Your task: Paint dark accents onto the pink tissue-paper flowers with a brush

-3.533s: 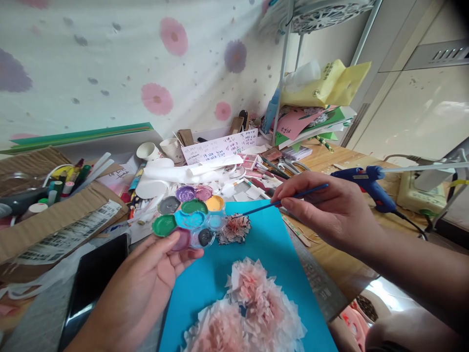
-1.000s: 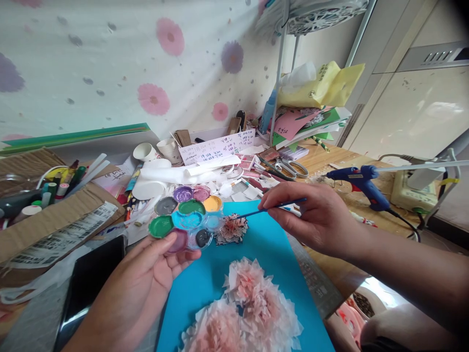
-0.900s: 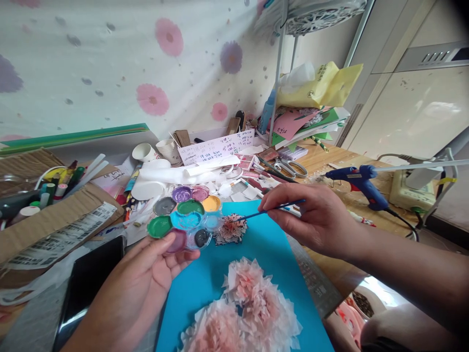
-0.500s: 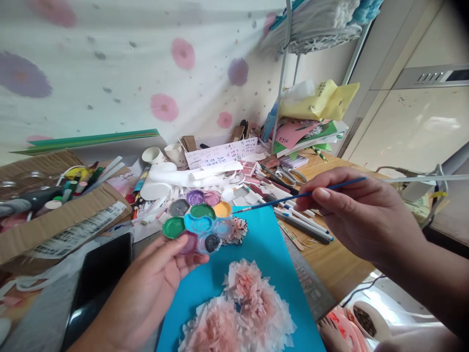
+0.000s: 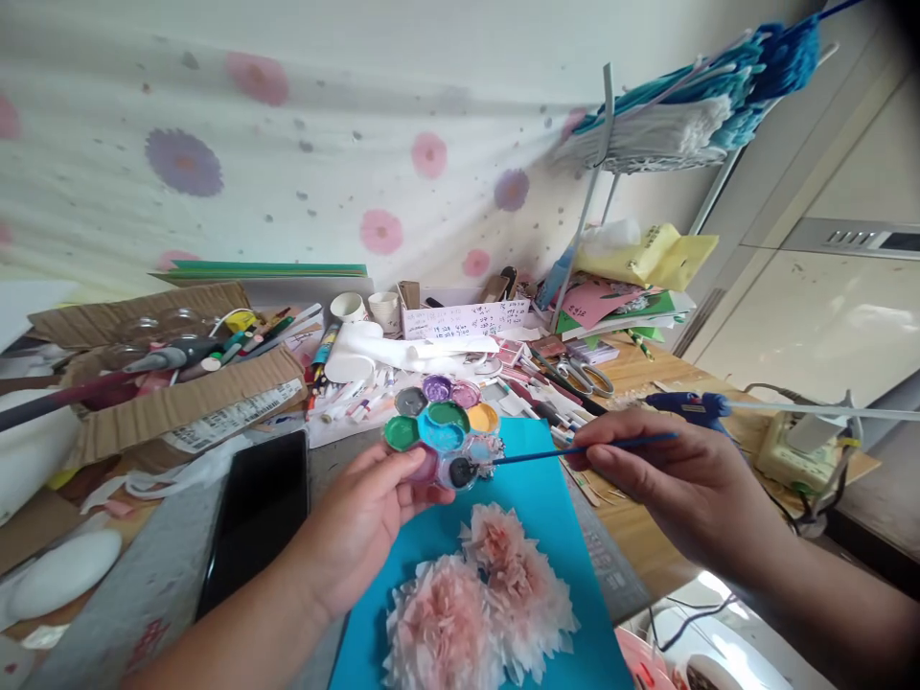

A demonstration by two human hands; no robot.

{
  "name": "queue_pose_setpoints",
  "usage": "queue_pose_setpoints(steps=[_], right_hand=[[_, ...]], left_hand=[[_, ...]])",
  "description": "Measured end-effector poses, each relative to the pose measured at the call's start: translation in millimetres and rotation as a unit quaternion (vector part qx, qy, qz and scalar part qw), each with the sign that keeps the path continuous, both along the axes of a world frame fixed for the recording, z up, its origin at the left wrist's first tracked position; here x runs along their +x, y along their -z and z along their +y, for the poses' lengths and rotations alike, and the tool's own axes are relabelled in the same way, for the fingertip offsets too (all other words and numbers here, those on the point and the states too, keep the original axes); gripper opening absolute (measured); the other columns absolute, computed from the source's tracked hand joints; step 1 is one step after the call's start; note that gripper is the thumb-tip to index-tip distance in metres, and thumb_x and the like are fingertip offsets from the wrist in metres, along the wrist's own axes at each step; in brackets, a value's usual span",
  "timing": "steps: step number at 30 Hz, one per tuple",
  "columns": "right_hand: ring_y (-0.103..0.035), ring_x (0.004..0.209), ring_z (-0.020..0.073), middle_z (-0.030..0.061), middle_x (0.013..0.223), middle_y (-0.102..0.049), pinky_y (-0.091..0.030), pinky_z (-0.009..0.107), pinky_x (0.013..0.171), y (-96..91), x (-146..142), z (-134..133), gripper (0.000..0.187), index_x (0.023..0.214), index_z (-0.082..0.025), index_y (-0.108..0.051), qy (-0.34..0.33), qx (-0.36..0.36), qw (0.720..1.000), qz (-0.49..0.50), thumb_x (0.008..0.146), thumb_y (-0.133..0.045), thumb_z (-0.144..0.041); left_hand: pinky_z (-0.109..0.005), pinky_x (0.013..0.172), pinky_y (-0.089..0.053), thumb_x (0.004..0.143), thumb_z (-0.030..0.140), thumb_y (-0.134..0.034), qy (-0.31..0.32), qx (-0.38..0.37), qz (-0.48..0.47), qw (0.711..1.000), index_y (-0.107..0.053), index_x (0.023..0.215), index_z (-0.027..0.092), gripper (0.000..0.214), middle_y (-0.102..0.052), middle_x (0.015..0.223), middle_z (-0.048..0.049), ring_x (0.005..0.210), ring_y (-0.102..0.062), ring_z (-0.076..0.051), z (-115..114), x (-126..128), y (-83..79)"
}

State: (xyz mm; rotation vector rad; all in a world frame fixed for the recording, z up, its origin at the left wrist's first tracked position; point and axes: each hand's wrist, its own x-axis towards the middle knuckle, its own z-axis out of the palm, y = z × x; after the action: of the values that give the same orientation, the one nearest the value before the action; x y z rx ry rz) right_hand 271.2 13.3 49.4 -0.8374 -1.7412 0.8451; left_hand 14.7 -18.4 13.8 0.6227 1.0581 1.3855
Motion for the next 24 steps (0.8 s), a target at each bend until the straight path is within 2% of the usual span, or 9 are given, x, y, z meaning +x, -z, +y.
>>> queue_pose_setpoints(steps=[6,11,16,24], right_hand=[[-0.075,0.062,0.0153,0.0017,0.066,-0.077,-0.063,0.023,0.061,0.7,-4.1,0.3,0.011,0.076,-0.025,-0.077,-0.006,-0.094,0.985,0.145,0.077,-0.084,-0.034],[-0.071,0.060,0.0112,0.0000,0.067,-0.075,-0.061,0.019,0.061,-5.5,9.1,-11.1,0.012,0.075,-0.024,-0.077,0.016,-0.104,0.966,0.235,0.078,-0.083,-0.034],[-0.071,0.059,0.0118,0.0023,0.071,-0.075,-0.059,0.017,0.059,2.4,35.5,-26.1,0.018,0.073,-0.021,-0.078,0.059,-0.161,0.966,0.193,0.069,-0.090,-0.034],[-0.073,0.063,0.0125,0.0021,0.073,-0.077,-0.061,0.017,0.063,22.2,46.3,-15.8,0.016,0.073,-0.022,-0.079,0.033,-0.191,0.971,0.140,0.068,-0.090,-0.032]], left_hand=[[-0.036,0.067,-0.059,0.075,0.015,-0.073,0.001,-0.001,0.001,1.000,-0.071,0.076,0.017,0.002,-0.075,0.072,-0.0054,0.063,-0.073,-0.022,2.6,-1.7,-1.6],[-0.034,0.068,-0.057,0.072,0.017,-0.078,-0.014,0.003,0.007,1.000,-0.069,0.073,0.017,0.009,-0.074,0.068,-0.0038,0.061,-0.073,-0.021,9.3,-8.4,-2.2],[-0.035,0.070,-0.058,0.069,0.020,-0.079,-0.021,0.001,0.006,1.000,-0.069,0.073,0.016,0.011,-0.074,0.067,-0.0023,0.063,-0.073,-0.021,15.7,-16.3,1.5],[-0.035,0.069,-0.059,0.063,0.024,-0.085,-0.009,0.008,-0.002,1.000,-0.071,0.073,0.018,0.019,-0.075,0.072,-0.0010,0.066,-0.072,-0.020,13.2,-12.9,4.5]])
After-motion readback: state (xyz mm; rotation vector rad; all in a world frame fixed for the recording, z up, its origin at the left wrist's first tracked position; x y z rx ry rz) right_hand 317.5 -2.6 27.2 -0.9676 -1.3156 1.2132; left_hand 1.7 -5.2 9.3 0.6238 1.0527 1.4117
